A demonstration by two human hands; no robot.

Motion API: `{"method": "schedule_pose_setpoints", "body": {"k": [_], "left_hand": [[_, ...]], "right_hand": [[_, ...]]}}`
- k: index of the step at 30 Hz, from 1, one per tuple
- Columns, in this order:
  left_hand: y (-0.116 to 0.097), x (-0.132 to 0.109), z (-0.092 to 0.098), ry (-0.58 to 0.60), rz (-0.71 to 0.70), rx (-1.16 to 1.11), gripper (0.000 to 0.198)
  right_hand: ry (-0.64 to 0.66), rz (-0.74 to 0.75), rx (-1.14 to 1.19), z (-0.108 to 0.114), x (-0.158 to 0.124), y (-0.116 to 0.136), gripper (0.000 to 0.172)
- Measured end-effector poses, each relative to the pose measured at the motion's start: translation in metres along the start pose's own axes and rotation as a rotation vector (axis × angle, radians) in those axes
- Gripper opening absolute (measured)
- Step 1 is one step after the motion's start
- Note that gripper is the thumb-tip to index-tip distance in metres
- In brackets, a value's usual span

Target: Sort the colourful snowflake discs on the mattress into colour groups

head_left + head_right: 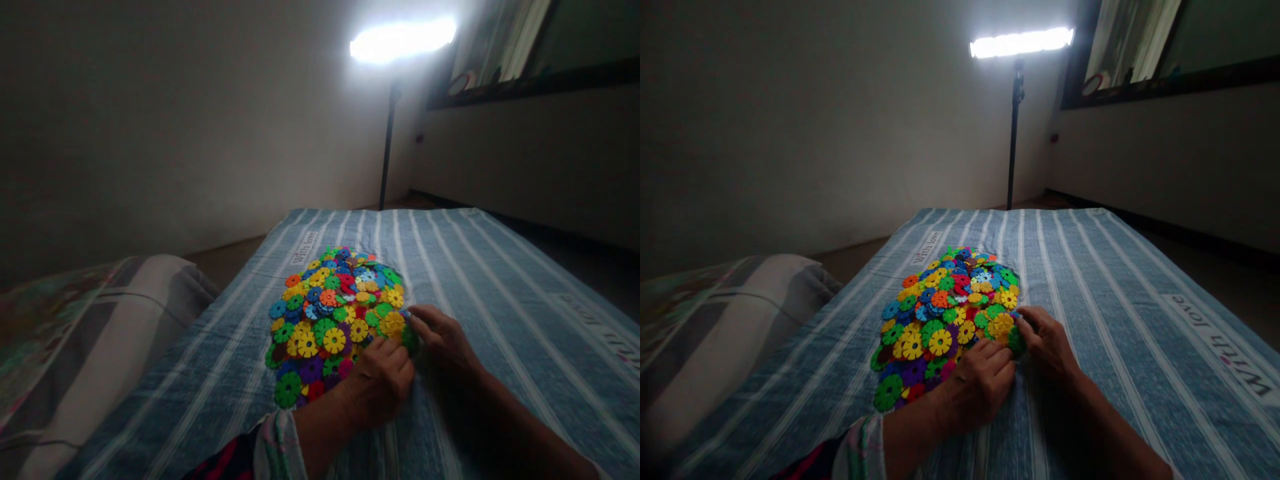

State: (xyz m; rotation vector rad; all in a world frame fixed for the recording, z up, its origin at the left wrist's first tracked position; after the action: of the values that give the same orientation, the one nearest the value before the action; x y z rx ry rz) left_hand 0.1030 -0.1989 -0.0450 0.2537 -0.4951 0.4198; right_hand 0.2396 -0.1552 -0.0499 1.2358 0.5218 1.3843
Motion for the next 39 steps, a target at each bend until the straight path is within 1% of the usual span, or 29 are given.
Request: {"method": "schedule_pose_setpoints", "body": {"k": [3,6,9,13,16,18,21,26,30,34,37,39], "left_hand": [[0.001,0.000,-0.001,-0.024,-0.008,0.003,0.010],[0.001,0.000,-0.002,-0.040,-0.024,0.001,0.009],[-0.001,0.001,-0.002,-0.052,-0.046,0.003,0.012],[-0.006,0.003,0.000,-0.054,-0.094,-0.028,0.015],[-0.009,0.004,0.002,-0.060,-0.119,-0.060,0.018],[-0.010,0.005,0.004,-0.071,-0.118,-0.070,0.020],[-0.011,0.006,0.007,-0.085,-0.118,-0.080,0.021],[-0.016,0.006,0.010,-0.106,-0.196,-0.103,0.023],[-0.019,0.005,0.012,-0.117,-0.237,-0.139,0.021],[-0.025,0.002,0.014,-0.075,-0.261,-0.165,0.017],[-0.030,0.002,0.016,-0.056,-0.273,-0.173,0.018],[-0.031,0.002,0.016,-0.043,-0.271,-0.169,0.018]], "right_hand": [[0.091,0.067,-0.001,0.003,-0.001,0.006,0.022],[0.147,0.120,-0.006,0.002,-0.003,0.011,0.018],[0.169,0.126,-0.009,0.002,-0.002,0.012,0.016],[0.182,0.130,0.067,0.004,0.000,0.014,0.013],[0.204,0.116,0.059,0.005,-0.001,0.016,0.011],[0.206,0.103,0.050,0.006,-0.001,0.015,0.012],[0.172,0.097,0.038,0.007,0.000,0.011,0.017],[0.106,0.094,-0.065,0.015,0.006,0.004,0.016],[0.132,0.086,-0.090,0.018,0.008,0.003,0.017],[0.141,0.098,-0.065,0.018,0.007,0.005,0.017],[0.159,0.152,-0.041,0.015,0.005,0.007,0.027],[0.179,0.208,-0.066,0.010,0.003,0.006,0.033]]}}
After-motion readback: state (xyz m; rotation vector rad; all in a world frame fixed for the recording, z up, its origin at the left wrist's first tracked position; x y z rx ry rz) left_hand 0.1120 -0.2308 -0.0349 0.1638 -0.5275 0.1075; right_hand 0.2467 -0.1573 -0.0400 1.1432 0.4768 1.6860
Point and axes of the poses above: each hand's wrist, its own x-axis towards the middle knuckle, its own z-axis out of the back of the hand, y = z × x, the point moved 5 cm from there along x, towards the middle knuckle, and after that the axes turned 9 degrees about -y, right-handed, at the moved point
